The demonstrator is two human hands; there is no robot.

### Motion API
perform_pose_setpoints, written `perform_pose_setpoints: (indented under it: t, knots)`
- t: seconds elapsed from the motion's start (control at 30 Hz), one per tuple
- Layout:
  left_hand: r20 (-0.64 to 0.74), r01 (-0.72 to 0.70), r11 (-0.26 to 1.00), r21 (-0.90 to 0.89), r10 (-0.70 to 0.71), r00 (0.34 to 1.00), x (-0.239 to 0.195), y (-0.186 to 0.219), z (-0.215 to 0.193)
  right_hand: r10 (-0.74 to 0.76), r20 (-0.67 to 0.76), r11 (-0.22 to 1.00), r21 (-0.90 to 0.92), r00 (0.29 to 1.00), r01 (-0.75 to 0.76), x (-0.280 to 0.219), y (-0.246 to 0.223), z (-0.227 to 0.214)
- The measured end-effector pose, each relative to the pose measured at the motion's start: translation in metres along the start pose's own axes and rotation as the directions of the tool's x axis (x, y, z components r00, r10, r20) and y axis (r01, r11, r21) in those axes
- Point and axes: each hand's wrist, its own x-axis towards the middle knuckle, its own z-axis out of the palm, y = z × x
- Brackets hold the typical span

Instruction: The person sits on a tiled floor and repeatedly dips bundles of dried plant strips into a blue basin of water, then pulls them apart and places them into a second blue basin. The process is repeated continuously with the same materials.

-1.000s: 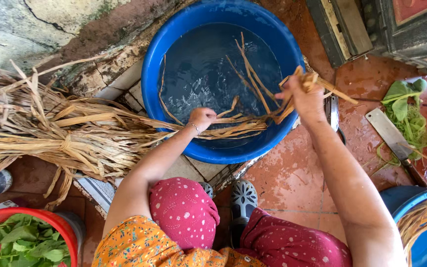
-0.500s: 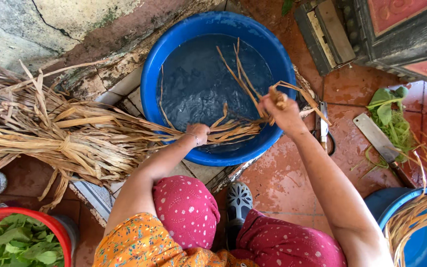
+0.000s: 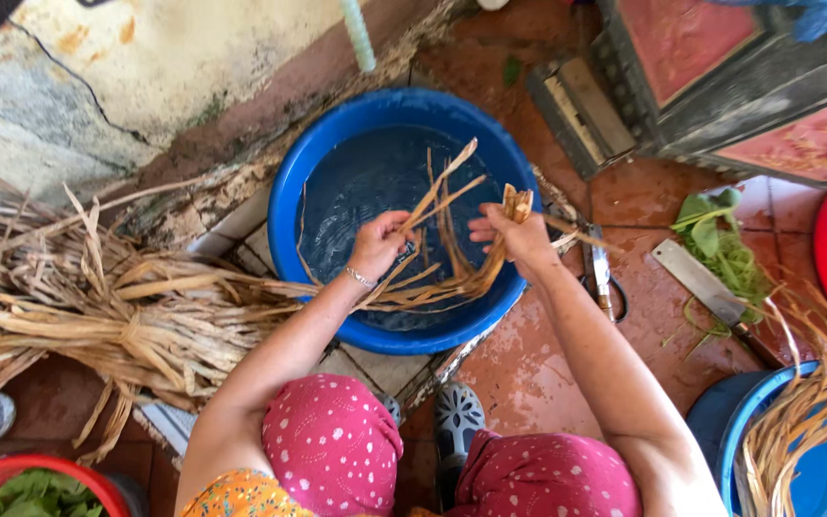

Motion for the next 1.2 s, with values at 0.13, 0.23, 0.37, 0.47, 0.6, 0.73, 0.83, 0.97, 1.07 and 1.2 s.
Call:
perform_pose_setpoints:
  t: [0.13, 0.23, 0.37, 0.47, 0.6, 0.73, 0.83, 0.97, 1.07, 1.2]
  knots:
    - [0.140, 0.075, 0.991, -0.106, -0.060, 0.988, -0.014, 0.049, 0.025, -0.108, -0.060, 0.970, 0.212, 0.992, 0.119, -0.005, -0.022, 0.008]
    - [0.232, 0.164, 0.974, -0.153, -0.126, 0.964, -0.024, 0.083, 0.039, -0.238, -0.177, 0.929, 0.244, 0.955, 0.277, -0.016, -0.043, 0.005]
    - [0.253, 0.117, 0.992, -0.039, -0.104, 0.962, -0.024, 0.124, 0.049, -0.378, -0.205, 0.871, 0.250, 0.903, 0.422, -0.037, -0.074, -0.001]
    - [0.259, 0.055, 0.998, 0.005, -0.055, 0.964, -0.022, 0.147, 0.055, -0.442, -0.160, 0.845, 0.254, 0.883, 0.470, -0.054, -0.100, -0.005]
    - [0.360, 0.064, 0.997, 0.048, -0.077, 0.930, -0.021, 0.175, 0.064, -0.519, -0.146, 0.824, 0.178, 0.842, 0.539, -0.076, -0.128, -0.007]
    - [0.457, -0.032, 0.996, -0.083, 0.066, 0.887, -0.020, 0.207, 0.081, -0.550, -0.163, 0.816, 0.107, 0.819, 0.569, -0.088, -0.147, -0.003]
    - [0.376, -0.221, 0.964, -0.148, 0.262, 0.889, -0.010, 0.230, 0.105, -0.512, -0.161, 0.854, 0.008, 0.844, 0.520, -0.091, -0.156, 0.007]
    - [0.210, -0.198, 0.964, -0.175, 0.234, 0.949, -0.001, 0.251, 0.113, -0.489, -0.069, 0.871, 0.008, 0.870, 0.491, -0.092, -0.162, 0.030]
    - [0.149, -0.157, 0.972, -0.175, 0.184, 0.972, -0.002, 0.257, 0.110, -0.425, 0.008, 0.897, 0.140, 0.905, 0.420, -0.093, -0.156, 0.045]
    - [0.133, -0.148, 0.972, -0.181, 0.173, 0.976, -0.017, 0.256, 0.100, -0.383, 0.009, 0.891, 0.266, 0.924, 0.367, -0.092, -0.146, 0.060]
